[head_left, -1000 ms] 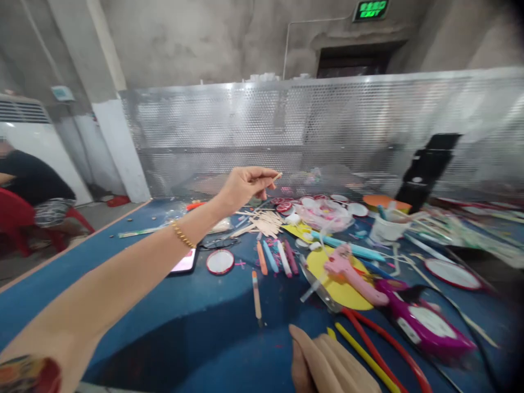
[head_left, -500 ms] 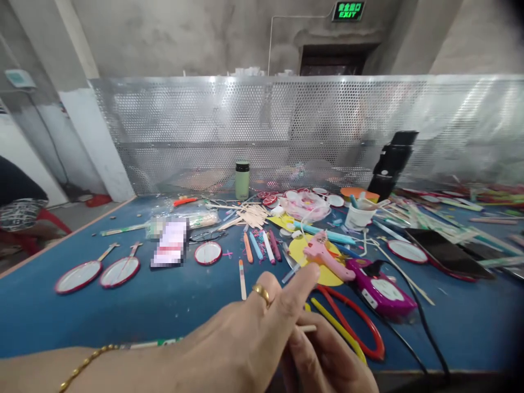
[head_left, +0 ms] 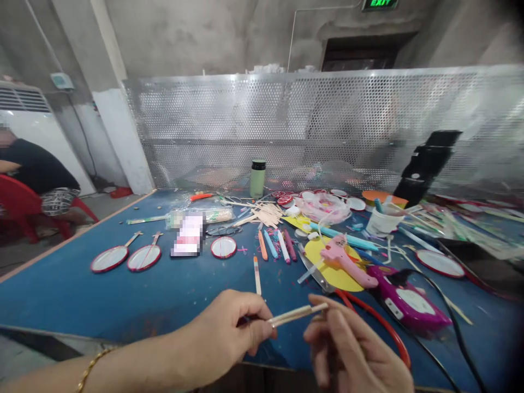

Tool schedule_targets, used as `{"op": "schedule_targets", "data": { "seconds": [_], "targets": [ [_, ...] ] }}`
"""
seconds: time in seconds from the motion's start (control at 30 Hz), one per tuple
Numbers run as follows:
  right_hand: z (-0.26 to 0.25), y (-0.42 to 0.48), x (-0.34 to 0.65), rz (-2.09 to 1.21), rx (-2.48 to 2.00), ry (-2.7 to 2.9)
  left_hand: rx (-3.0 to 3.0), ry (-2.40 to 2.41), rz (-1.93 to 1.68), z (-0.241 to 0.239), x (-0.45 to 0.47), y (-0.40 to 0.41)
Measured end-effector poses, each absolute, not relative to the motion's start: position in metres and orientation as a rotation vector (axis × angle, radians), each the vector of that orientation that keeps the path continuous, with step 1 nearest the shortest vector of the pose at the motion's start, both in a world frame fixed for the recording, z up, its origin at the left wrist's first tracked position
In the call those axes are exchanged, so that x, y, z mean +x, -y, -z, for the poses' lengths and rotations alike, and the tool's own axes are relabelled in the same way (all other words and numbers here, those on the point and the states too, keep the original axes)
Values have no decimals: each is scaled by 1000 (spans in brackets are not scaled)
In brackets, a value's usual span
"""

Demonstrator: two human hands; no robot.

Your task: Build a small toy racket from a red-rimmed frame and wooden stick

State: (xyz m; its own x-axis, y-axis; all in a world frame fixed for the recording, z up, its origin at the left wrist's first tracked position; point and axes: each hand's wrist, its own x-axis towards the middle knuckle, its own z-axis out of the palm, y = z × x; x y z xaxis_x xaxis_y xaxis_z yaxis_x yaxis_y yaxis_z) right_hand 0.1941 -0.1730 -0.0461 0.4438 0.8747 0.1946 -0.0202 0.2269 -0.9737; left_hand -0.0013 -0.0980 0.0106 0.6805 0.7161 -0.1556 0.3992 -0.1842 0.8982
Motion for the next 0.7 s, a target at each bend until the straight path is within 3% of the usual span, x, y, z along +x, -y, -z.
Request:
{"op": "schedule_targets", "data": {
  "seconds": [0.13, 0.23, 0.7],
  "targets": [
    [43, 177, 219, -275, -1314, 1023, 1547, -833, -384, 3, -1, 95],
    [38, 179, 227, -114, -1458, 1253, 1433, -790, -356, 8, 3, 95],
    [41, 165, 214, -470, -1367, 1279, 1292, -758, -236, 16, 9, 97]
  ]
}}
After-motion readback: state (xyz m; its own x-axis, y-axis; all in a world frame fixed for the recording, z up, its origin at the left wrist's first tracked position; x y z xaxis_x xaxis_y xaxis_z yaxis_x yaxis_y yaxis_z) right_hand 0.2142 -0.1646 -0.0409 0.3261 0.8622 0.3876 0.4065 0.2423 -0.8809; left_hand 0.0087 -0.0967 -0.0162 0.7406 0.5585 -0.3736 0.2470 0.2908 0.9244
